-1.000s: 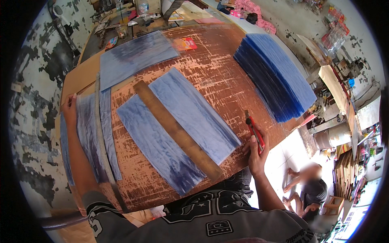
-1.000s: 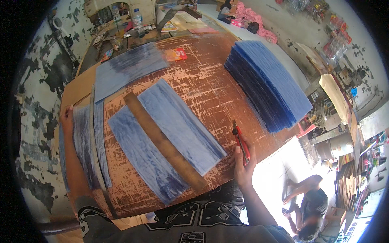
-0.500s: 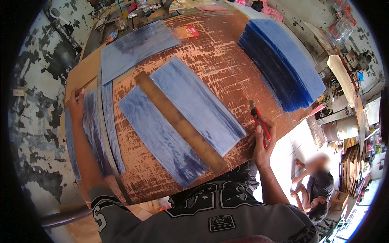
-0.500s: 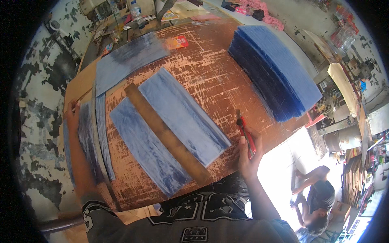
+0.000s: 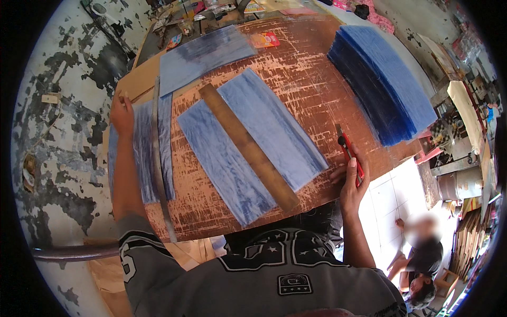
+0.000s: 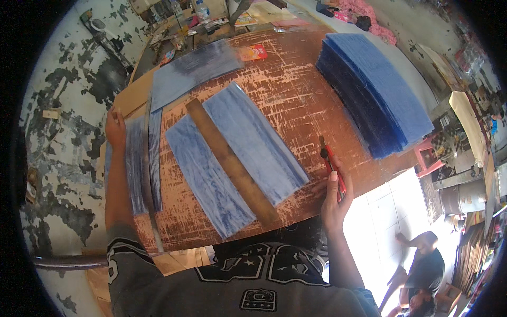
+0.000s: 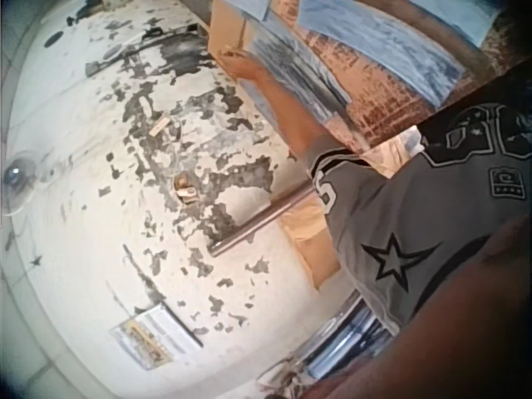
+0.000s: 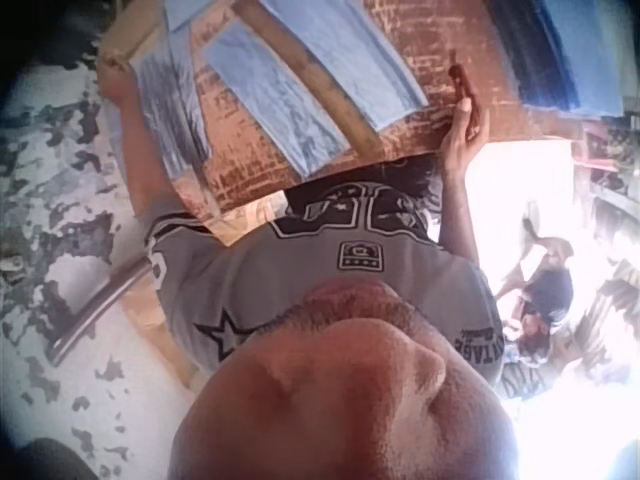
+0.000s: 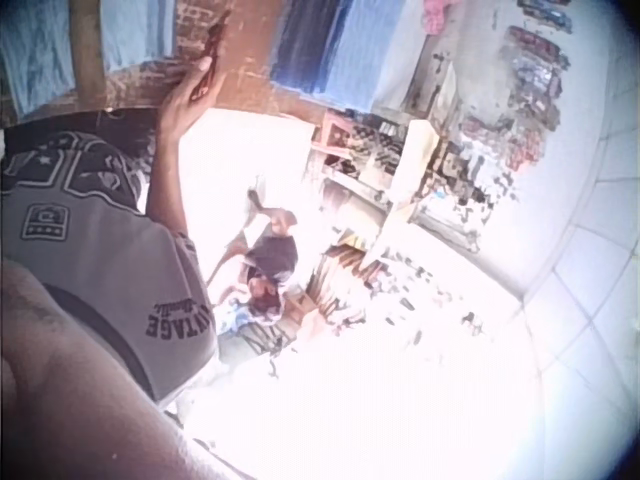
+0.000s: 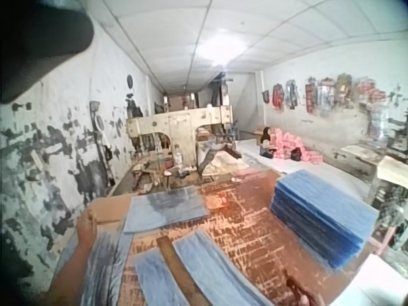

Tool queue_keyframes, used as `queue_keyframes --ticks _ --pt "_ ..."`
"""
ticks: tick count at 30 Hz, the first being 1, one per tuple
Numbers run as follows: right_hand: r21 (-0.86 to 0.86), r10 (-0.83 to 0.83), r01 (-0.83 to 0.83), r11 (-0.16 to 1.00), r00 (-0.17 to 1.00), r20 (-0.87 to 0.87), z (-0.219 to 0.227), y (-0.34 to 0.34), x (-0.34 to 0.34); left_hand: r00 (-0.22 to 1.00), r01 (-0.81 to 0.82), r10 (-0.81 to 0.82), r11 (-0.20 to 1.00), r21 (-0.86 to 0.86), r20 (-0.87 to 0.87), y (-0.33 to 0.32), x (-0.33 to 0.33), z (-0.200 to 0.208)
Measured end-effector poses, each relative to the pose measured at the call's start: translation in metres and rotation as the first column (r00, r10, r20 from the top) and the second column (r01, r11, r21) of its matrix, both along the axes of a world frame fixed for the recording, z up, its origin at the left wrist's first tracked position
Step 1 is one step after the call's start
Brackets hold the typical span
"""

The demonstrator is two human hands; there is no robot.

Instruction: The person uses a red utility knife and a wooden ruler to cut strips of blue patterned material on a wooden table. They repeatedly align the ruler and slice through the material to create uniform strips. Towards the end, the person picks up a clear plastic package with a red label and examines it.

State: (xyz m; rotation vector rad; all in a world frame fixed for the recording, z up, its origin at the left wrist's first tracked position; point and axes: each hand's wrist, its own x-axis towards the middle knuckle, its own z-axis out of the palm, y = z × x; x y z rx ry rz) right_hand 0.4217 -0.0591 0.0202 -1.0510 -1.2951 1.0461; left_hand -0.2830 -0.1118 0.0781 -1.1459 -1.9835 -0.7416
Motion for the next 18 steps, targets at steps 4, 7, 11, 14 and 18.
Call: queue_keyframes --ticks 4,7,11,14,18 --pt "-0.066 0.049 -0.05 0.997 0.998 -0.03 0.015 0.004 0.006 0.912 0.408 -0.399 0.907 0.105 -0.095 0.026 0.115 0.049" --pt "-0.09 0.177 -0.186 0.978 0.979 -0.104 0.052 0.009 -0.008 0.632 0.695 -0.699 0.702 -0.155 -0.333 0.023 0.226 0.101" --pt "-0.075 0.46 -0.582 0.81 0.708 -0.536 0.092 0.029 -0.062 0.04 0.853 -0.898 0.259 -0.453 -0.437 0.022 0.37 0.138" --pt "0.022 0.548 -0.822 0.569 0.359 -0.756 0.113 0.017 -0.119 -0.188 0.898 -0.842 0.061 -0.435 -0.505 0.024 0.453 0.136" --pt "0.164 0.621 -0.917 0.363 0.108 -0.776 0.108 0.01 -0.181 -0.364 0.868 -0.82 -0.127 -0.48 -0.442 0.045 0.526 0.149"
